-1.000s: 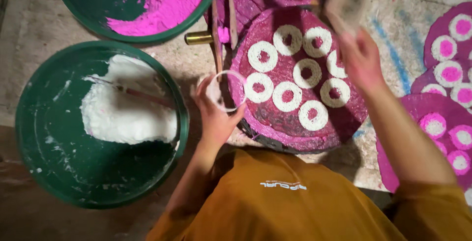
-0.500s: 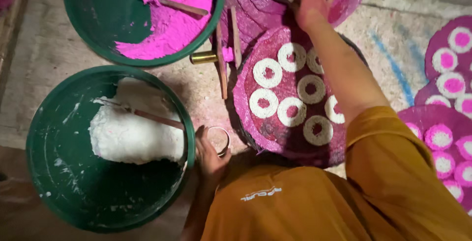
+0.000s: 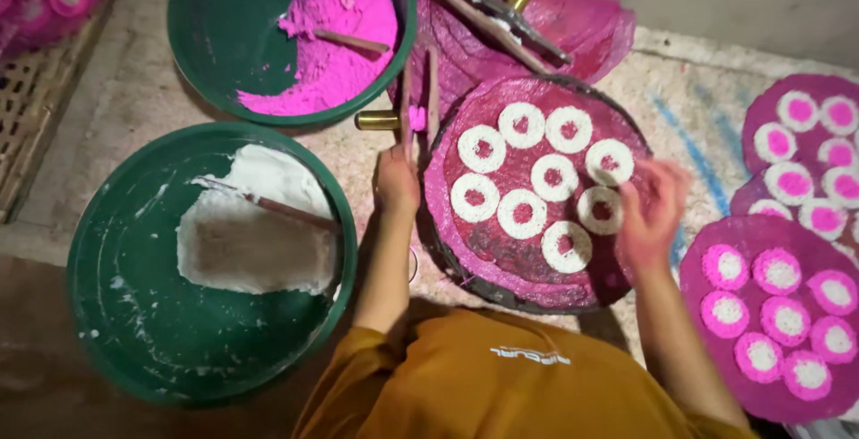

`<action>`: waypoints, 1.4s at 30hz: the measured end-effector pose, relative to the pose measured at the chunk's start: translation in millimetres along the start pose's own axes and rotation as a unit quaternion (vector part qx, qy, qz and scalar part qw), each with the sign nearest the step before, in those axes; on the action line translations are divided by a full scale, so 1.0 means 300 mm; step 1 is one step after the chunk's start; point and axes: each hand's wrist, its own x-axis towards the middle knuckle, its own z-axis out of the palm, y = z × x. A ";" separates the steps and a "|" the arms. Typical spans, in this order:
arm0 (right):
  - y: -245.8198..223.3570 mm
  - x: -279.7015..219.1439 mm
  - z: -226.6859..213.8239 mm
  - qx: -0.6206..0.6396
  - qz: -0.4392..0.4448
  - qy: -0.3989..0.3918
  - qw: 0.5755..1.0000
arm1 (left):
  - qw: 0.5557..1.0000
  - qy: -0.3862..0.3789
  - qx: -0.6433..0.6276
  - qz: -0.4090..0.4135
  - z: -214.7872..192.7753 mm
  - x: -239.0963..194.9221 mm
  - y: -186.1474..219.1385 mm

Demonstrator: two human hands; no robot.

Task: The person uses a wooden mold to scoop white dough, press it into a circular shape on a pink glittery surface, and then fills the center with pink dough. The finished pieces are arranged on trays.

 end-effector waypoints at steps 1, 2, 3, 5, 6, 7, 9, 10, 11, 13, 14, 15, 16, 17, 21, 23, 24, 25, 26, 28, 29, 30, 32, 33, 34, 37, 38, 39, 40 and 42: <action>0.018 -0.023 -0.041 0.005 0.006 0.025 1.000 | 0.999 0.008 0.029 -0.014 0.003 0.010 0.007; 0.039 -0.051 -0.080 0.011 0.015 0.049 0.999 | 0.999 -0.014 0.014 -0.046 -0.002 0.006 0.009; 0.064 -0.079 -0.122 -0.008 0.021 0.061 0.998 | 0.996 -0.035 -0.002 -0.078 -0.012 -0.007 0.009; 0.116 -0.126 -0.197 -0.048 0.034 0.085 0.995 | 0.994 -0.044 -0.033 -0.097 -0.031 -0.044 0.008; 0.142 -0.148 -0.218 -0.050 0.044 0.090 0.994 | 0.995 -0.032 -0.047 -0.086 -0.049 -0.069 -0.005; 0.166 -0.169 -0.237 -0.053 0.053 0.095 0.993 | 0.995 -0.021 -0.060 -0.074 -0.065 -0.100 -0.023; 0.202 -0.208 -0.240 -0.054 0.063 0.096 0.992 | 0.999 0.024 -0.033 0.003 -0.091 -0.177 -0.064; 0.213 -0.225 -0.229 -0.054 0.063 0.093 0.992 | 0.998 0.045 -0.018 0.041 -0.104 -0.219 -0.084; 0.218 -0.235 -0.215 -0.054 0.063 0.090 0.993 | 0.996 0.052 -0.053 0.039 -0.116 -0.262 -0.099; 0.217 -0.225 -0.173 -0.019 0.057 0.085 0.995 | 0.989 0.070 -0.123 0.039 -0.139 -0.328 -0.110; 0.208 -0.213 -0.156 -0.003 0.055 0.082 0.995 | 0.990 0.070 -0.113 0.056 -0.155 -0.363 -0.109; 0.193 -0.201 -0.139 -0.030 0.020 0.075 0.997 | 0.990 0.069 -0.103 0.072 -0.178 -0.401 -0.107; 0.172 -0.189 -0.129 -0.059 -0.015 0.066 0.996 | 0.989 0.067 -0.094 0.089 -0.198 -0.441 -0.096; 0.146 -0.180 -0.114 -0.087 -0.049 0.058 0.993 | 0.984 0.061 -0.164 0.043 -0.212 -0.479 -0.074; -0.011 -0.158 -0.008 0.076 0.089 -0.092 0.989 | 0.921 -0.056 -0.360 -0.138 -0.263 -0.579 0.085; -0.112 -0.185 0.056 0.224 0.144 -0.321 0.909 | 0.758 -0.111 -0.613 -0.193 -0.252 -0.579 0.210; -0.160 -0.207 0.091 0.307 0.129 -0.406 0.851 | 0.564 -0.109 -0.795 -0.195 -0.244 -0.576 0.270; -0.200 -0.219 0.127 0.298 -0.023 -0.399 0.867 | 0.679 -0.097 -0.725 -0.060 -0.246 -0.587 0.319; -0.231 -0.218 0.151 0.282 -0.177 -0.384 0.861 | 0.770 -0.079 -0.628 0.079 -0.251 -0.596 0.364; -0.279 -0.214 0.169 0.356 0.092 -0.412 0.833 | 0.854 0.000 -0.460 0.244 -0.276 -0.586 0.435; -0.290 -0.203 0.156 0.383 0.224 -0.415 0.794 | 0.870 0.057 -0.408 0.272 -0.296 -0.573 0.466; -0.289 -0.176 0.129 0.373 0.232 -0.408 0.800 | 0.878 0.114 -0.356 0.299 -0.317 -0.550 0.497; -0.267 -0.110 0.062 0.353 0.252 -0.395 0.810 | 0.863 0.157 -0.396 0.272 -0.381 -0.482 0.536; -0.248 -0.075 0.022 0.337 0.178 -0.412 0.827 | 0.855 0.178 -0.415 0.256 -0.416 -0.440 0.553; -0.228 -0.037 -0.021 0.322 0.104 -0.427 0.838 | 0.832 0.159 -0.471 0.247 -0.454 -0.395 0.567; -0.172 0.042 -0.088 0.362 0.093 -0.531 0.760 | 0.654 -0.071 -0.725 0.203 -0.519 -0.205 0.590; -0.163 0.068 -0.095 0.388 0.121 -0.571 0.713 | 0.582 -0.166 -0.781 0.153 -0.528 -0.150 0.594; -0.164 0.080 -0.100 0.347 0.186 -0.599 0.698 | 0.497 -0.257 -0.823 0.100 -0.532 -0.106 0.592; -0.166 0.106 -0.091 0.303 0.245 -0.621 0.680 | 0.401 -0.343 -0.848 0.053 -0.528 -0.062 0.590; -0.166 0.148 -0.069 0.222 0.340 -0.631 0.662 | 0.340 -0.344 -0.873 0.052 -0.467 -0.041 0.597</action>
